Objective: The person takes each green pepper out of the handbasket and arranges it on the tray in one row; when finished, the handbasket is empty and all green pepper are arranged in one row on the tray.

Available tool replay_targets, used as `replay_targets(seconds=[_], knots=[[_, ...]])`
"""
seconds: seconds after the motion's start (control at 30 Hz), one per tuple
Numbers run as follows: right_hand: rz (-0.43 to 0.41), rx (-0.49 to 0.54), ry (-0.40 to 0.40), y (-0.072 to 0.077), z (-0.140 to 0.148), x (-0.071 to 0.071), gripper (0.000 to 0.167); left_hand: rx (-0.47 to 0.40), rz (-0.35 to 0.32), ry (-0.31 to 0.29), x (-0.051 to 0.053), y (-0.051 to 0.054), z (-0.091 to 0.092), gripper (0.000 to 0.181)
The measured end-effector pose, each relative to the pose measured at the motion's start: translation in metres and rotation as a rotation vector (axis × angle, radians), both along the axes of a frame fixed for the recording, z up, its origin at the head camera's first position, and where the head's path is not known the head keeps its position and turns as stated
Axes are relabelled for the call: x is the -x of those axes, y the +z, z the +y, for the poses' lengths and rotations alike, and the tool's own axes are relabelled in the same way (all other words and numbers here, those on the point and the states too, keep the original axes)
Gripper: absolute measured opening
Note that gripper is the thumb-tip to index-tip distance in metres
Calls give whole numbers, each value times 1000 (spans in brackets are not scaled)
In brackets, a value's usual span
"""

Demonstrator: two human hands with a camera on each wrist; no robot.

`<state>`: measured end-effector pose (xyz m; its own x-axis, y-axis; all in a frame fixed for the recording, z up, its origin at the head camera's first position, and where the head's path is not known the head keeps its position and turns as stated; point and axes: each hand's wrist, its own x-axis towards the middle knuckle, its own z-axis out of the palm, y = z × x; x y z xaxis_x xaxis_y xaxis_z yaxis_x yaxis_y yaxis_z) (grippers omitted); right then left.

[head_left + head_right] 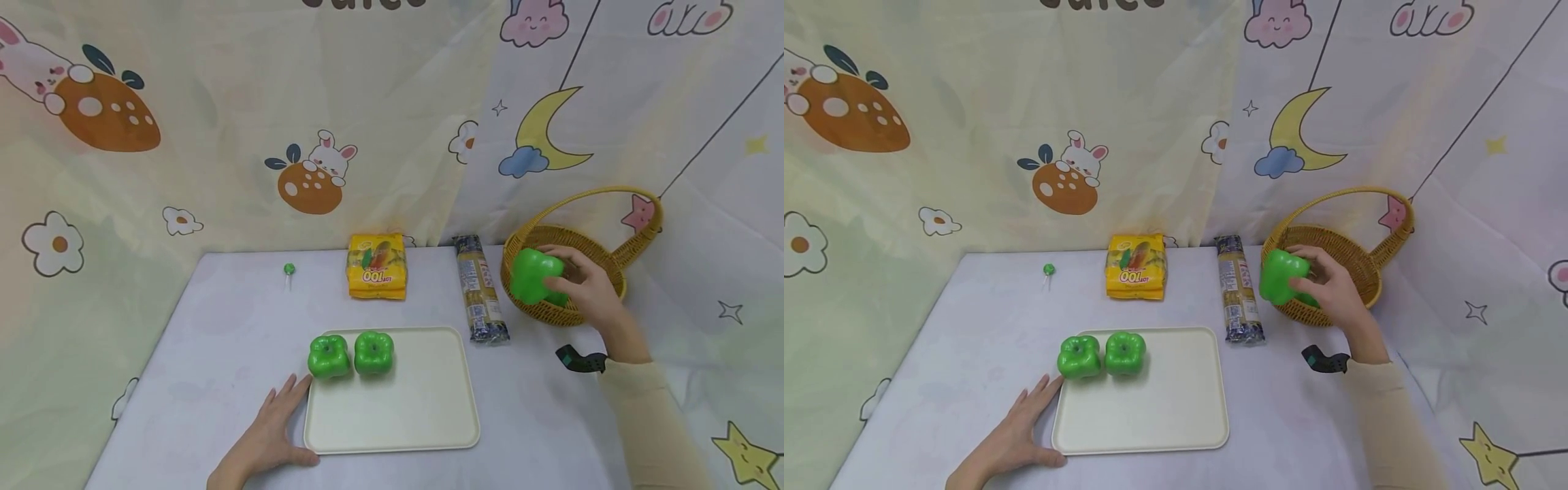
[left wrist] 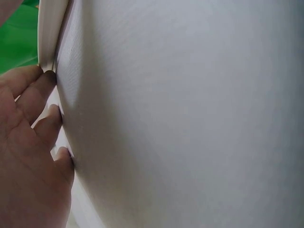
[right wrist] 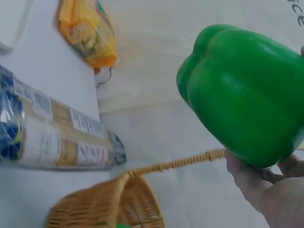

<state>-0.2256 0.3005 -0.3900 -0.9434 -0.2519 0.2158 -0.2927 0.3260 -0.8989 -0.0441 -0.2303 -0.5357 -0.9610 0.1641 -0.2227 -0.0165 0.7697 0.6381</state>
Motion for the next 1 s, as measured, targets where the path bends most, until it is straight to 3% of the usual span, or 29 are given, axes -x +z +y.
replay_targets(seconds=[0.2,0.7,1.0], knots=[[18,-19,27,-5,-14,-5,36,1,-3,-4,-1,0,0,142],[-8,22,272,-24,-55,2,38,5,-33,1,2,0,-1,140],[-25,73,355,-33,-74,-1,43,30,-22,-17,2,-1,-1,141]])
